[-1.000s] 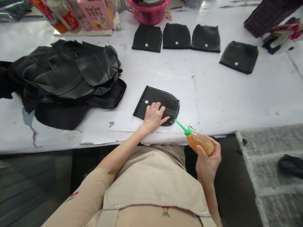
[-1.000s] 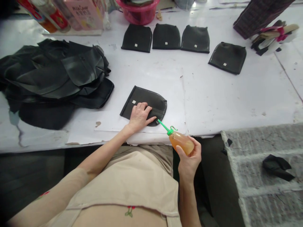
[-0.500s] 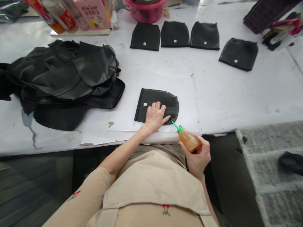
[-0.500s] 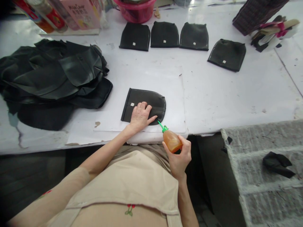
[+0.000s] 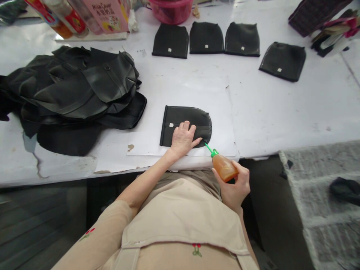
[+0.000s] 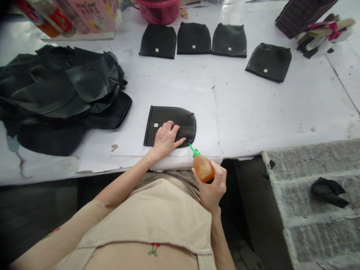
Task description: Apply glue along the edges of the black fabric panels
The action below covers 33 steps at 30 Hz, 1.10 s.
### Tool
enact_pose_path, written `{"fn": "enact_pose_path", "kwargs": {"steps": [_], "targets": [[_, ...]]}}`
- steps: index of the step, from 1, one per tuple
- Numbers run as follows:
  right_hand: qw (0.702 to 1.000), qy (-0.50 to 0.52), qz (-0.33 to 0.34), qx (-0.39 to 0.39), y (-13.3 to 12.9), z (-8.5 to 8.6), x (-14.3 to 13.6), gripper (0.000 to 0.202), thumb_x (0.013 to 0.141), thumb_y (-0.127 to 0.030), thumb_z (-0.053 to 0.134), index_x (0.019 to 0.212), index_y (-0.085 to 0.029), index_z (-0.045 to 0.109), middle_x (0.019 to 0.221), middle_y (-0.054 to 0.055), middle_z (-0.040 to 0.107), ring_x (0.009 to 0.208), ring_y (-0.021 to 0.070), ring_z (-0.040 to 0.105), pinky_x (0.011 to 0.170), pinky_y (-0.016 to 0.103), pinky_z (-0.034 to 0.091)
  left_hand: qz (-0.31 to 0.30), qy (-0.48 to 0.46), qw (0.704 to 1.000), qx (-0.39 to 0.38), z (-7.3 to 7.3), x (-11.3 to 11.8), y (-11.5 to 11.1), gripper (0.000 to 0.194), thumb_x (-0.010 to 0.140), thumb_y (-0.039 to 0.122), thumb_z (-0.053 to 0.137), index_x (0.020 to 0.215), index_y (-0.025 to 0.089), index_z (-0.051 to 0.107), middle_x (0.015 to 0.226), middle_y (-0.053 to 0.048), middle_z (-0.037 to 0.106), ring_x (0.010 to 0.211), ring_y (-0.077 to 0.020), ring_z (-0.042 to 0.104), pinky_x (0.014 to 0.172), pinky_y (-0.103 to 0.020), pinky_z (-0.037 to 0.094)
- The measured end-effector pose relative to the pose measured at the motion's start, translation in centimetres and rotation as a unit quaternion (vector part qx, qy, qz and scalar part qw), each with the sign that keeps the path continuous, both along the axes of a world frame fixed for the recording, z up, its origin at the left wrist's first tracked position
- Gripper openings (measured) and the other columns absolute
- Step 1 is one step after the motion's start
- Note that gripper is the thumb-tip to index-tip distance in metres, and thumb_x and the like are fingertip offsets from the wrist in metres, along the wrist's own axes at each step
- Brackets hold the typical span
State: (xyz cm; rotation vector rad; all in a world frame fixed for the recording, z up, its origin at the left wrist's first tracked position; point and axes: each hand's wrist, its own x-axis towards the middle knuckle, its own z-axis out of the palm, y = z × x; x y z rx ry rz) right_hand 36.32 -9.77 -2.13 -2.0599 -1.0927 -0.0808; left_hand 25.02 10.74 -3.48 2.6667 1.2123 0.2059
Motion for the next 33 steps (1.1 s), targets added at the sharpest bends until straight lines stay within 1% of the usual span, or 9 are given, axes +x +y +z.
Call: {"fn": "enact_pose_path", "kwargs": {"steps": [5, 9, 13, 16, 22, 24, 27, 30, 33], "targets": [[1.0, 0.01, -0.004, 0.0, 0.4, 0.0, -0.2, 0.058, 0.073, -0.044, 0.084, 0.12, -0.021, 0.059, 0.103, 0.007, 0.064, 0.092, 0.0238, 0.065, 0.08, 0.037, 0.056, -0.001, -0.002, 1.0, -0.003, 0.0, -0.1, 0.2, 0.042, 0.088, 0.052, 0.063, 0.112, 0.017, 0.058, 0.12, -0.017, 0.056, 0.109, -0.032, 0.053, 0.086, -0.041, 0.047], [0.999, 0.044, -0.002, -0.005, 0.1, 0.0, -0.4, 0.058, 0.072, -0.046, 0.084, 0.12, -0.022, 0.06, 0.103, 0.007, 0.065, 0.091, 0.0241, 0.065, 0.08, 0.038, 0.056, 0.0, -0.01, 1.0, -0.021, 0.0, -0.1, 0.4, 0.042, 0.087, 0.051, 0.064, 0.111, 0.017, 0.057, 0.12, -0.017, 0.055, 0.109, -0.032, 0.053, 0.087, -0.041, 0.047], [0.997, 0.076, -0.012, -0.003, -0.2, -0.2, -0.4, 0.06, 0.07, -0.048, 0.084, 0.118, -0.02, 0.061, 0.102, 0.007, 0.065, 0.09, 0.0239, 0.065, 0.074, 0.036, 0.057, 0.006, -0.014, 1.0, -0.024, 0.0, 0.0, 0.4, 0.042, 0.087, 0.05, 0.066, 0.111, 0.017, 0.057, 0.121, -0.017, 0.055, 0.109, -0.0322, 0.053, 0.087, -0.041, 0.047], [0.996, 0.086, -0.018, -0.003, -0.2, -0.4, -0.6, 0.061, 0.069, -0.048, 0.085, 0.118, -0.02, 0.061, 0.101, 0.007, 0.065, 0.09, 0.0236, 0.065, 0.072, 0.035, 0.056, 0.008, -0.007, 1.0, -0.017, 0.0, 0.3, 0.2, 0.042, 0.086, 0.051, 0.066, 0.11, 0.017, 0.057, 0.121, -0.017, 0.055, 0.107, -0.0318, 0.055, 0.084, -0.039, 0.049], [0.995, 0.095, 0.014, 0.002, 0.0, -0.7, -1.1, 0.062, 0.069, -0.046, 0.085, 0.119, -0.02, 0.061, 0.103, 0.007, 0.065, 0.091, 0.0237, 0.066, 0.075, 0.036, 0.057, 0.021, -0.005, 1.0, -0.019, 0.2, 0.4, 0.4, 0.044, 0.085, 0.052, 0.068, 0.11, 0.017, 0.057, 0.121, -0.017, 0.055, 0.104, -0.0312, 0.058, 0.079, -0.037, 0.051], [0.995, 0.095, 0.007, 0.002, 0.0, -0.8, -1.2, 0.062, 0.068, -0.047, 0.085, 0.119, -0.02, 0.061, 0.102, 0.007, 0.065, 0.09, 0.0234, 0.066, 0.073, 0.035, 0.057, 0.009, -0.009, 0.999, -0.034, 0.5, 0.0, 0.7, 0.043, 0.085, 0.051, 0.068, 0.111, 0.018, 0.057, 0.121, -0.015, 0.055, 0.104, -0.0287, 0.06, 0.079, -0.035, 0.052], [0.996, 0.093, 0.007, 0.005, 0.1, -0.8, -1.3, 0.061, 0.068, -0.046, 0.086, 0.118, -0.02, 0.061, 0.101, 0.007, 0.065, 0.088, 0.0232, 0.066, 0.072, 0.035, 0.057, -0.017, -0.016, 0.998, -0.056, 1.0, -0.7, 1.1, 0.04, 0.087, 0.046, 0.069, 0.114, 0.019, 0.058, 0.121, -0.012, 0.055, 0.103, -0.0256, 0.062, 0.078, -0.032, 0.052], [0.996, 0.088, 0.025, 0.009, 0.2, -0.7, -1.6, 0.061, 0.067, -0.045, 0.086, 0.117, -0.021, 0.061, 0.102, 0.007, 0.066, 0.09, 0.0245, 0.067, 0.077, 0.038, 0.058, -0.021, -0.015, 0.998, -0.057, 1.2, -0.9, 1.3, 0.04, 0.086, 0.043, 0.07, 0.114, 0.017, 0.058, 0.12, -0.013, 0.055, 0.103, -0.0265, 0.063, 0.078, -0.033, 0.052], [0.995, 0.086, 0.04, 0.013, 0.5, -0.6, -2.1, 0.061, 0.068, -0.043, 0.087, 0.118, -0.021, 0.061, 0.103, 0.007, 0.067, 0.091, 0.0247, 0.067, 0.08, 0.039, 0.058, -0.016, -0.023, 0.998, -0.056, 1.0, -0.9, 1.3, 0.041, 0.085, 0.042, 0.072, 0.113, 0.016, 0.06, 0.119, -0.013, 0.055, 0.103, -0.0272, 0.063, 0.078, -0.033, 0.052]]}}
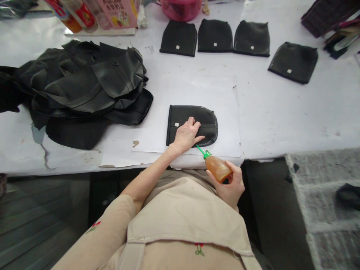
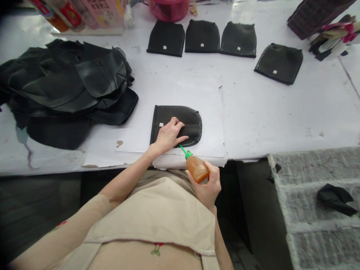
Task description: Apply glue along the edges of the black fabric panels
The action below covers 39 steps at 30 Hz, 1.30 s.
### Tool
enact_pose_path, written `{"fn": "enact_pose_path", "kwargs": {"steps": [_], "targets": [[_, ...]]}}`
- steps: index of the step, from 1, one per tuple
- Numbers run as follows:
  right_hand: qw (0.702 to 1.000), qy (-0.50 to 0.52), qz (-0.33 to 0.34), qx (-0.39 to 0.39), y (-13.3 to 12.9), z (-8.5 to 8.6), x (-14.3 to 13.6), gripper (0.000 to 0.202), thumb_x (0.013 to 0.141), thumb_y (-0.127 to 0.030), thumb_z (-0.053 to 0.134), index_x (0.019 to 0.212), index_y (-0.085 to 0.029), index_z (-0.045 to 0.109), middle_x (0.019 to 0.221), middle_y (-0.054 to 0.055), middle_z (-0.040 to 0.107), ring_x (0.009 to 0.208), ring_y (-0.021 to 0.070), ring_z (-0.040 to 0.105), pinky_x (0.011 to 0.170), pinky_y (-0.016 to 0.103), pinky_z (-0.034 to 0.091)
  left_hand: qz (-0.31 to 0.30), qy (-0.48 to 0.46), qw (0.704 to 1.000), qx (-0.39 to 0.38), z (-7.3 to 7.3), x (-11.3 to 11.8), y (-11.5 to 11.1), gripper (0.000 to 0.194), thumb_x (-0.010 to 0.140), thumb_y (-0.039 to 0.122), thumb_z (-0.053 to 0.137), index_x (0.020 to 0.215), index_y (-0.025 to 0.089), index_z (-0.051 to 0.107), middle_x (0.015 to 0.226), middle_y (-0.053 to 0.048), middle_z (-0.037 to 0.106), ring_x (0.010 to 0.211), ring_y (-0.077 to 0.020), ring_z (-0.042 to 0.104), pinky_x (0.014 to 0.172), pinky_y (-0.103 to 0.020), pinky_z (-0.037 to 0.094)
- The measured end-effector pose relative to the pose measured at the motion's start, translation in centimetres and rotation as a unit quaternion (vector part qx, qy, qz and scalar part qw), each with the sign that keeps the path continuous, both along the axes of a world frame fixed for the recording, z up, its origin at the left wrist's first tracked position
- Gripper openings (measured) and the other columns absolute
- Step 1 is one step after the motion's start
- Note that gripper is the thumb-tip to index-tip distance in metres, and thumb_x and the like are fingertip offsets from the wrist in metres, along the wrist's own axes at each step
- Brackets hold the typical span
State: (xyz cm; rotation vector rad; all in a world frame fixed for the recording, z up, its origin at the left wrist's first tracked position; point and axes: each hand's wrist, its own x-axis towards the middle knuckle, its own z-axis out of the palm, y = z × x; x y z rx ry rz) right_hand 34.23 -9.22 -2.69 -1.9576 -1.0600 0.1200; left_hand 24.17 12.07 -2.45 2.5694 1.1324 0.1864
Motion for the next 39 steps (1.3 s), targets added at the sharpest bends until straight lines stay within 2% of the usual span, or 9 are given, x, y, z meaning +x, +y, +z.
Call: {"fn": "enact_pose_path", "kwargs": {"steps": [4, 7, 12, 16, 19, 22, 33, 39], "targets": [[1.0, 0.002, 0.017, 0.008, 0.4, 0.1, -0.5, 0.061, 0.068, -0.042, 0.086, 0.119, -0.02, 0.061, 0.104, 0.007, 0.067, 0.092, 0.0247, 0.068, 0.08, 0.039, 0.059, -0.001, -0.083, 0.995, -0.047, -0.1, -1.1, 0.3, 0.034, 0.091, 0.042, 0.064, 0.115, 0.019, 0.061, 0.117, -0.009, 0.057, 0.094, -0.0205, 0.065, 0.074, -0.03, 0.052], [1.0, -0.002, 0.027, 0.002, 0.7, 0.1, -0.8, 0.061, 0.069, -0.043, 0.086, 0.119, -0.02, 0.061, 0.104, 0.007, 0.067, 0.092, 0.0246, 0.068, 0.079, 0.039, 0.06, 0.038, -0.133, 0.989, -0.047, 0.1, -3.1, 0.5, 0.021, 0.096, 0.034, 0.058, 0.111, 0.02, 0.062, 0.114, -0.006, 0.06, 0.088, -0.0168, 0.065, 0.076, -0.028, 0.051], [0.999, 0.0, 0.048, 0.005, 1.3, 0.1, -1.2, 0.06, 0.069, -0.042, 0.086, 0.119, -0.02, 0.061, 0.103, 0.008, 0.068, 0.093, 0.0248, 0.068, 0.079, 0.038, 0.06, 0.162, -0.105, 0.981, 0.009, 0.0, -7.3, 0.8, 0.016, 0.094, 0.028, 0.058, 0.108, 0.02, 0.062, 0.109, -0.006, 0.062, 0.092, -0.0194, 0.064, 0.08, -0.03, 0.049], [0.998, 0.002, 0.067, 0.004, 1.7, 0.0, -1.5, 0.06, 0.069, -0.041, 0.086, 0.12, -0.021, 0.06, 0.105, 0.007, 0.068, 0.094, 0.0243, 0.067, 0.08, 0.038, 0.06, 0.226, -0.066, 0.972, -0.014, -0.7, -9.6, 0.9, 0.019, 0.091, 0.035, 0.062, 0.104, 0.02, 0.061, 0.093, -0.004, 0.067, 0.083, -0.0199, 0.064, 0.074, -0.03, 0.046], [0.997, 0.008, 0.08, 0.005, 2.1, -0.2, -1.7, 0.061, 0.069, -0.04, 0.086, 0.121, -0.021, 0.06, 0.107, 0.007, 0.068, 0.096, 0.0239, 0.067, 0.08, 0.037, 0.06, 0.234, -0.043, 0.97, -0.05, -1.0, -10.0, 0.8, 0.018, 0.091, 0.038, 0.062, 0.096, 0.021, 0.062, 0.08, -0.001, 0.068, 0.077, -0.0194, 0.064, 0.07, -0.028, 0.043], [0.996, 0.0, 0.092, 0.0, 2.5, -0.2, -2.1, 0.061, 0.07, -0.041, 0.086, 0.122, -0.021, 0.06, 0.108, 0.008, 0.068, 0.095, 0.0236, 0.068, 0.08, 0.036, 0.06, 0.239, -0.028, 0.968, -0.075, -1.0, -9.7, 0.8, 0.017, 0.092, 0.037, 0.06, 0.092, 0.021, 0.063, 0.077, -0.002, 0.07, 0.074, -0.0191, 0.065, 0.067, -0.028, 0.04], [0.987, -0.003, 0.162, 0.002, 4.7, 0.0, -3.4, 0.06, 0.072, -0.039, 0.084, 0.124, -0.022, 0.057, 0.108, 0.007, 0.067, 0.095, 0.0233, 0.067, 0.08, 0.037, 0.058, 0.261, -0.034, 0.959, -0.103, -1.1, -9.7, 1.1, 0.016, 0.092, 0.032, 0.057, 0.086, 0.019, 0.065, 0.078, -0.004, 0.073, 0.073, -0.0195, 0.067, 0.066, -0.028, 0.039], [0.981, 0.038, 0.19, -0.019, 5.5, 0.2, -4.1, 0.057, 0.073, -0.038, 0.083, 0.122, -0.023, 0.057, 0.109, 0.007, 0.067, 0.098, 0.0243, 0.065, 0.081, 0.038, 0.057, 0.268, -0.043, 0.955, -0.119, -1.3, -9.7, 1.3, 0.017, 0.092, 0.032, 0.057, 0.086, 0.019, 0.066, 0.078, -0.004, 0.073, 0.073, -0.019, 0.067, 0.067, -0.027, 0.04]]}}
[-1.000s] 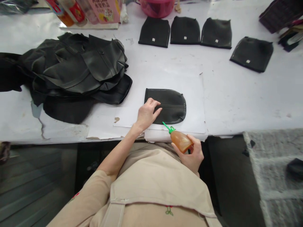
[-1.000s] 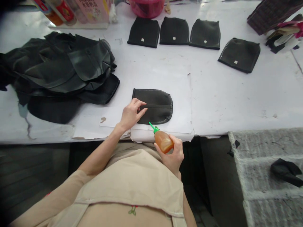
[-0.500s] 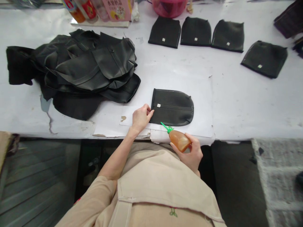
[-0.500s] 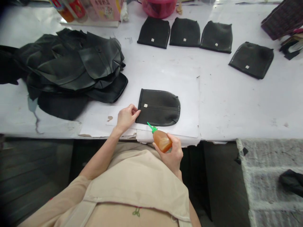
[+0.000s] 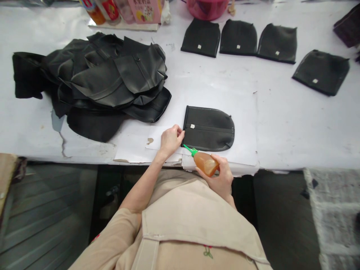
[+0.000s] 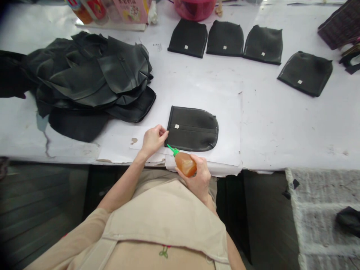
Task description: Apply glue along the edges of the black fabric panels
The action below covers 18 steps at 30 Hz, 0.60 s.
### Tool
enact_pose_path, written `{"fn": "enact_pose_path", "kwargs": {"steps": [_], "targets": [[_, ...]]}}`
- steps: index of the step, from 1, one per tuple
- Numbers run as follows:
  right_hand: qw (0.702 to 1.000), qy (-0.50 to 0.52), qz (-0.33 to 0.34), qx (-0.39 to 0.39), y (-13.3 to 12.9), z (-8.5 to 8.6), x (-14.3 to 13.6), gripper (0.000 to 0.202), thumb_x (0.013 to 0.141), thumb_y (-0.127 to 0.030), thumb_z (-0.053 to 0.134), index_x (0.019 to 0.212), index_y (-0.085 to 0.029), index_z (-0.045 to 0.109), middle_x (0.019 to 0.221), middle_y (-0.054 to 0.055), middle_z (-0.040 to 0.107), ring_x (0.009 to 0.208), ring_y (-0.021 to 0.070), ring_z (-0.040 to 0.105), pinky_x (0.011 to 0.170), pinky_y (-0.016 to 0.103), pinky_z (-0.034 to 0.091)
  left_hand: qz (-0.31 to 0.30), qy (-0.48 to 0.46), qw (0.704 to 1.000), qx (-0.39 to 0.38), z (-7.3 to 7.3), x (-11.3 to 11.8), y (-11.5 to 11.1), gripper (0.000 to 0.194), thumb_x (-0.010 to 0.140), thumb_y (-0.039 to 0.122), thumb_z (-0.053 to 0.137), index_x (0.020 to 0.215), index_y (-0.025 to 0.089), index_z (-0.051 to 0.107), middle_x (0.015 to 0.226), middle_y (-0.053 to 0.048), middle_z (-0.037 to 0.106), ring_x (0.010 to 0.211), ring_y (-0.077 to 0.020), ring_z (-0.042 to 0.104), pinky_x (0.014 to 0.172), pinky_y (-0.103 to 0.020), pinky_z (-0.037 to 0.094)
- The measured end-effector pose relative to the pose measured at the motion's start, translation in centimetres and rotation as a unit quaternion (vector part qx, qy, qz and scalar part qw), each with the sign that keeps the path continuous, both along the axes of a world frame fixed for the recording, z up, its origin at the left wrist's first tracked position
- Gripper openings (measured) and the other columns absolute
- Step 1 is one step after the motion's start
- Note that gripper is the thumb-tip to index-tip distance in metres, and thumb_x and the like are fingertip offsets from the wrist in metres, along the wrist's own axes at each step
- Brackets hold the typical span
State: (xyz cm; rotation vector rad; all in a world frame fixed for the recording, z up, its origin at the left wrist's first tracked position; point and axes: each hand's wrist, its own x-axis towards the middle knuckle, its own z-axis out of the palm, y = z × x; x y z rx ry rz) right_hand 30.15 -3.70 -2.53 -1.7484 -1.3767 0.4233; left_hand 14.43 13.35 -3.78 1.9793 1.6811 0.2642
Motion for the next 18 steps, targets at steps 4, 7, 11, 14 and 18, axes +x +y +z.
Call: {"fn": "enact_pose_path", "kwargs": {"steps": [4, 7, 11, 14, 18], "targets": [[0.988, 0.135, -0.043, -0.055, 0.3, 0.3, -0.1, 0.059, 0.067, -0.038, 0.087, 0.117, -0.023, 0.06, 0.113, 0.008, 0.066, 0.102, 0.0256, 0.064, 0.084, 0.039, 0.056, 0.006, -0.023, 1.0, -0.006, -0.2, -0.2, 0.1, 0.018, 0.091, 0.032, 0.057, 0.084, 0.019, 0.066, 0.076, -0.004, 0.073, 0.071, -0.0184, 0.066, 0.066, -0.027, 0.04], [0.923, 0.363, -0.073, -0.11, 0.3, 0.9, 0.5, 0.056, 0.068, -0.039, 0.085, 0.115, -0.024, 0.059, 0.111, 0.006, 0.068, 0.098, 0.0242, 0.066, 0.08, 0.037, 0.057, 0.011, -0.047, 0.999, -0.021, -0.4, -0.5, 0.3, 0.019, 0.09, 0.034, 0.057, 0.08, 0.019, 0.065, 0.073, -0.003, 0.071, 0.069, -0.0174, 0.065, 0.065, -0.026, 0.04], [0.8, 0.59, -0.082, -0.073, -0.4, 1.3, 3.0, 0.05, 0.074, -0.053, 0.076, 0.114, -0.025, 0.064, 0.107, 0.005, 0.071, 0.086, 0.0218, 0.067, 0.063, 0.029, 0.056, 0.017, -0.096, 0.995, -0.034, -0.5, -0.7, 0.6, 0.021, 0.087, 0.036, 0.057, 0.074, 0.02, 0.061, 0.067, -0.001, 0.067, 0.065, -0.016, 0.062, 0.063, -0.026, 0.04], [0.763, 0.631, -0.14, -0.003, -1.2, 1.3, 5.9, 0.052, 0.071, -0.057, 0.079, 0.11, -0.025, 0.07, 0.102, 0.006, 0.074, 0.08, 0.0211, 0.069, 0.06, 0.027, 0.055, 0.034, -0.205, 0.976, -0.061, -0.8, -0.5, 0.7, 0.023, 0.079, 0.039, 0.061, 0.068, 0.02, 0.053, 0.065, 0.0, 0.064, 0.063, -0.0157, 0.061, 0.062, -0.025, 0.044], [0.765, 0.615, -0.175, 0.081, -1.9, 1.4, 9.5, 0.049, 0.073, -0.054, 0.08, 0.109, -0.023, 0.073, 0.1, 0.008, 0.075, 0.078, 0.0204, 0.07, 0.058, 0.025, 0.055, 0.133, -0.366, 0.899, -0.2, -2.2, 0.0, 2.0, 0.046, 0.064, 0.045, 0.078, 0.096, 0.019, 0.056, 0.076, -0.003, 0.071, 0.069, -0.0206, 0.068, 0.06, -0.029, 0.052]]}}
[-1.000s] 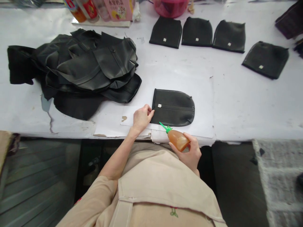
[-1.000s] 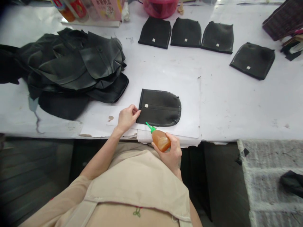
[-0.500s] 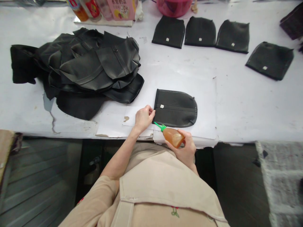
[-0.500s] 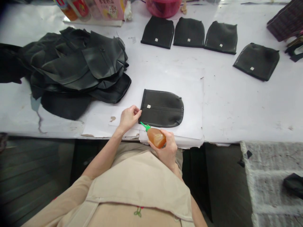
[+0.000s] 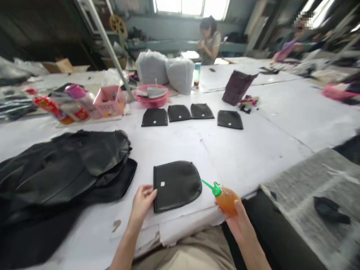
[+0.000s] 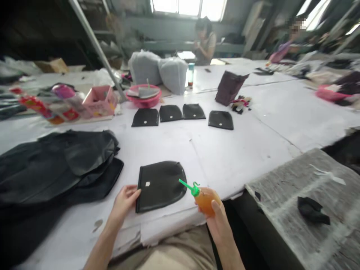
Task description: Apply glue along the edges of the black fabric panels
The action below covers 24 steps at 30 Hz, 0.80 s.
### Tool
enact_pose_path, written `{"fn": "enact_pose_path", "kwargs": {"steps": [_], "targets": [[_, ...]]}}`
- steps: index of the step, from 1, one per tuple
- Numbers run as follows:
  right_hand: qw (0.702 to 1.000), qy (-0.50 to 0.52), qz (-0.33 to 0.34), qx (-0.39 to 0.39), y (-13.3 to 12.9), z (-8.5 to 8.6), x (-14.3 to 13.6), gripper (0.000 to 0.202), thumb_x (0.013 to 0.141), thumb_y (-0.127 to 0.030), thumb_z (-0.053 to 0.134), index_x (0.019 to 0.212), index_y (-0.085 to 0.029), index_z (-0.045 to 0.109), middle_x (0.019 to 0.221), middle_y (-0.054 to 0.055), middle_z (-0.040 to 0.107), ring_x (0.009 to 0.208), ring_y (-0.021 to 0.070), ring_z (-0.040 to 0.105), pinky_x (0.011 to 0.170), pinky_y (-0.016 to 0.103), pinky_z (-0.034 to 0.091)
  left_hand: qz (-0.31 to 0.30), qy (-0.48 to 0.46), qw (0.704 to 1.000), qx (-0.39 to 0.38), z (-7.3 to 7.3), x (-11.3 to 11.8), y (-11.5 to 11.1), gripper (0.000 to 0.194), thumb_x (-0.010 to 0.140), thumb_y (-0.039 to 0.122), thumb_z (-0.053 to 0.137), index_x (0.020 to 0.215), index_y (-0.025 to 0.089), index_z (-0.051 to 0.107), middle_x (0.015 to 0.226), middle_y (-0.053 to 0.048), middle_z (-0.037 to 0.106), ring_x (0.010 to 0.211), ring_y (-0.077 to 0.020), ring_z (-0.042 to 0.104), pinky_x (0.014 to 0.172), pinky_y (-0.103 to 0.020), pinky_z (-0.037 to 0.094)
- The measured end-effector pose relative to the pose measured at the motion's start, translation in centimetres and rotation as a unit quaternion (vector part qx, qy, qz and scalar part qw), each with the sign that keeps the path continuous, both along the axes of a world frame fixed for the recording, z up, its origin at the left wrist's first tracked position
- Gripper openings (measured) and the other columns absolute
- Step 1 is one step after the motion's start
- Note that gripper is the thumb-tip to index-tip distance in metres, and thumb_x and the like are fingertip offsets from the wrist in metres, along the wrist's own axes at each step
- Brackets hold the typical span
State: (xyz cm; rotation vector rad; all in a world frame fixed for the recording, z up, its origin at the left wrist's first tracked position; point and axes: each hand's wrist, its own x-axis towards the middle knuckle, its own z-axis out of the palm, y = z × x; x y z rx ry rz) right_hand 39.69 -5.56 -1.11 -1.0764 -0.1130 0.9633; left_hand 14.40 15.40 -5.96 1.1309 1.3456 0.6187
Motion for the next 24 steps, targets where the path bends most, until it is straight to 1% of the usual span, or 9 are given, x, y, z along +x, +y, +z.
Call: {"fn": "enact_pose_path", "kwargs": {"steps": [2, 5, 7, 11, 15, 17, 19, 21, 24], "targets": [[1.0, -0.003, -0.028, 0.012, -0.3, 0.2, 1.4, 0.046, 0.073, -0.052, 0.081, 0.107, -0.021, 0.074, 0.097, 0.009, 0.076, 0.076, 0.0197, 0.071, 0.057, 0.024, 0.055, -0.029, -0.055, 0.996, -0.067, -0.4, 0.4, 0.9, 0.053, 0.064, 0.042, 0.08, 0.104, 0.017, 0.057, 0.076, -0.004, 0.073, 0.07, -0.0222, 0.071, 0.061, -0.03, 0.054], [0.997, 0.003, -0.069, 0.025, -1.2, 0.2, 2.9, 0.045, 0.071, -0.05, 0.084, 0.104, -0.021, 0.075, 0.095, 0.01, 0.077, 0.074, 0.0194, 0.072, 0.056, 0.023, 0.056, -0.063, -0.107, 0.983, -0.132, 0.0, 1.3, 1.3, 0.042, 0.061, 0.035, 0.082, 0.093, 0.016, 0.063, 0.083, -0.007, 0.076, 0.075, -0.0246, 0.073, 0.064, -0.031, 0.057], [0.995, 0.009, -0.099, 0.032, -2.0, 0.0, 3.6, 0.045, 0.071, -0.049, 0.084, 0.104, -0.02, 0.076, 0.095, 0.011, 0.078, 0.074, 0.0197, 0.073, 0.056, 0.023, 0.057, -0.057, -0.139, 0.976, -0.16, 0.8, 2.1, 1.0, 0.037, 0.058, 0.03, 0.083, 0.089, 0.017, 0.067, 0.086, -0.007, 0.077, 0.081, -0.0278, 0.074, 0.067, -0.034, 0.059], [0.985, 0.027, -0.162, 0.044, -3.5, -0.7, 5.1, 0.037, 0.077, -0.05, 0.079, 0.101, -0.022, 0.077, 0.092, 0.009, 0.078, 0.076, 0.0204, 0.075, 0.059, 0.024, 0.059, -0.052, -0.212, 0.959, -0.181, 2.7, 4.0, -0.1, 0.035, 0.06, 0.025, 0.08, 0.094, 0.024, 0.074, 0.094, -0.005, 0.078, 0.099, -0.0336, 0.073, 0.082, -0.043, 0.061], [0.975, 0.022, -0.208, 0.071, -4.9, -0.8, 7.0, 0.04, 0.076, -0.052, 0.079, 0.102, -0.023, 0.077, 0.093, 0.008, 0.078, 0.076, 0.019, 0.074, 0.058, 0.022, 0.059, -0.06, -0.247, 0.949, -0.184, 5.2, 7.2, -0.2, 0.039, 0.063, 0.023, 0.078, 0.102, 0.027, 0.075, 0.101, -0.004, 0.077, 0.107, -0.0346, 0.07, 0.087, -0.044, 0.061], [0.968, 0.02, -0.234, 0.087, -5.7, -0.6, 8.2, 0.042, 0.074, -0.054, 0.08, 0.103, -0.023, 0.077, 0.093, 0.007, 0.078, 0.075, 0.0179, 0.074, 0.057, 0.021, 0.059, -0.076, -0.263, 0.945, -0.18, 6.7, 10.0, 0.0, 0.041, 0.064, 0.021, 0.077, 0.104, 0.026, 0.075, 0.103, -0.004, 0.077, 0.106, -0.033, 0.07, 0.086, -0.042, 0.061], [0.961, 0.016, -0.26, 0.091, -6.8, -0.2, 9.3, 0.043, 0.072, -0.053, 0.082, 0.102, -0.023, 0.077, 0.094, 0.007, 0.078, 0.075, 0.0182, 0.074, 0.057, 0.021, 0.06, -0.1, -0.283, 0.938, -0.173, 8.6, 13.7, 0.2, 0.041, 0.063, 0.018, 0.076, 0.104, 0.024, 0.075, 0.103, -0.005, 0.077, 0.102, -0.0305, 0.071, 0.084, -0.04, 0.062], [0.954, 0.011, -0.286, 0.085, -8.0, 0.1, 10.4, 0.044, 0.071, -0.053, 0.082, 0.102, -0.024, 0.077, 0.096, 0.007, 0.078, 0.077, 0.0197, 0.074, 0.058, 0.023, 0.061, -0.135, -0.31, 0.926, -0.167, 10.7, 18.2, 0.3, 0.041, 0.062, 0.014, 0.073, 0.102, 0.022, 0.075, 0.1, -0.004, 0.077, 0.095, -0.0265, 0.072, 0.081, -0.036, 0.062], [0.945, 0.008, -0.318, 0.073, -10.2, 0.2, 11.6, 0.046, 0.069, -0.054, 0.084, 0.103, -0.025, 0.076, 0.098, 0.006, 0.078, 0.081, 0.0201, 0.074, 0.061, 0.023, 0.061, -0.18, -0.379, 0.894, -0.158, 13.5, 25.8, 0.1, 0.039, 0.062, 0.007, 0.068, 0.099, 0.019, 0.073, 0.093, -0.002, 0.077, 0.082, -0.0169, 0.071, 0.073, -0.025, 0.06]]}}
